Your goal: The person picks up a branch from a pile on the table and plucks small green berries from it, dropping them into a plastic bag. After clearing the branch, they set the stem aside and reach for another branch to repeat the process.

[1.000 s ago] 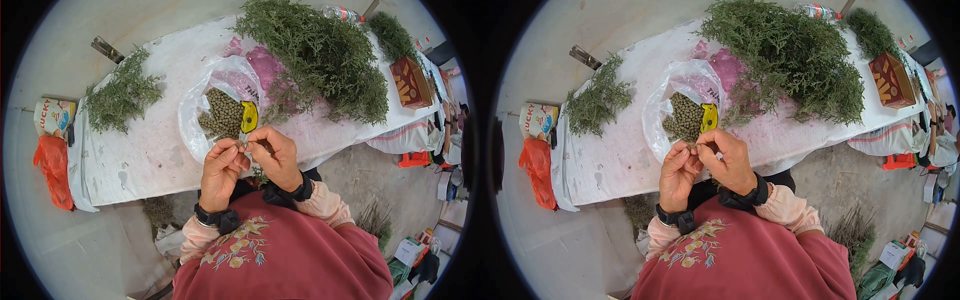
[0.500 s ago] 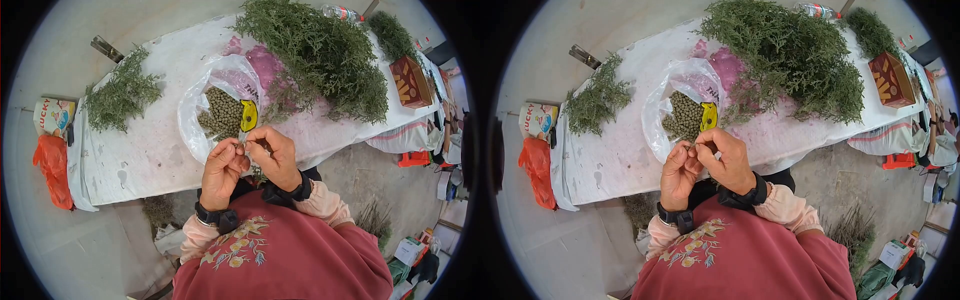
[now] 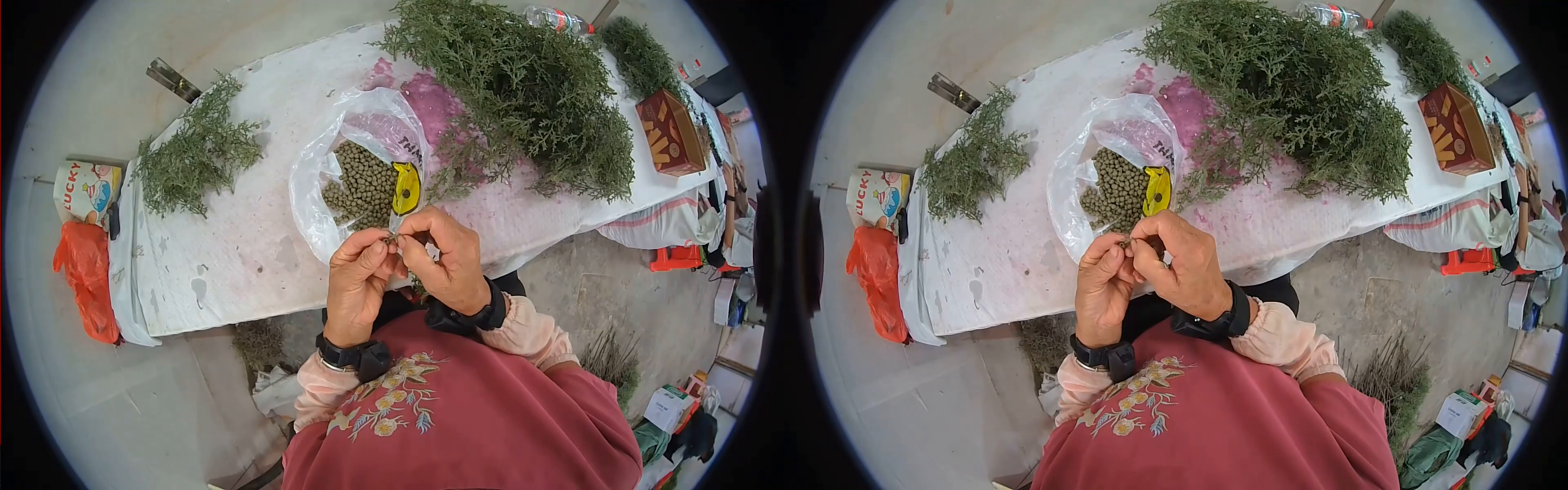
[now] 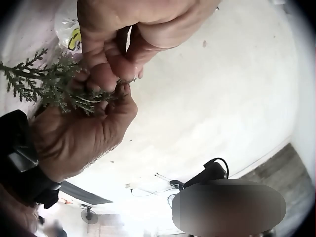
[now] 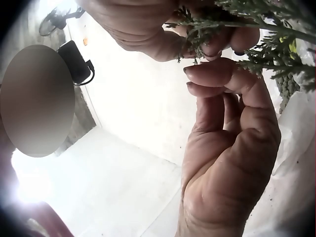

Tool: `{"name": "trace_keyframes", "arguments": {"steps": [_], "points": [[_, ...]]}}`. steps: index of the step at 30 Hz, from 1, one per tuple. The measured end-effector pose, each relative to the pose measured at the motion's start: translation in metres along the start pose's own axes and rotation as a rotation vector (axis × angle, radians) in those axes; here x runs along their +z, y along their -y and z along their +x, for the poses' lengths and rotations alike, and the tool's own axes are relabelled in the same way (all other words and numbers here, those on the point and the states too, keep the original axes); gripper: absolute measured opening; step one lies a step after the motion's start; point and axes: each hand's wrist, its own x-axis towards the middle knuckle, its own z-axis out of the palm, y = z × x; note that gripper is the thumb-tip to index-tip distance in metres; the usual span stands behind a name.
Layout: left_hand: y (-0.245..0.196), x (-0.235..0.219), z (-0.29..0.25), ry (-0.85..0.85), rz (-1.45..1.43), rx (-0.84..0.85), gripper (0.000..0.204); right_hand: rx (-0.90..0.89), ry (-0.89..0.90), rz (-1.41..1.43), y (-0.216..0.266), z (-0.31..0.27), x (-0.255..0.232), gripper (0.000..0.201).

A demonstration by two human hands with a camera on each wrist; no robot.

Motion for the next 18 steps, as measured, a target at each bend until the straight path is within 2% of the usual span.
{"name": "trace_keyframes", "arguments": {"steps": [6,18], "points": [[-0.0021,0.0031,-0.0021,-0.007,0.063,0.033,0.013,-0.017,0.001,-0.033,0.0034,0.0012,-0.0019,0.009],[0.0000,-0.0023,-0.0022,0.010,-0.028,0.005,0.013,-0.070,0.024,-0.048,0.0025,-0.0006,0.0002,0.008]]}}
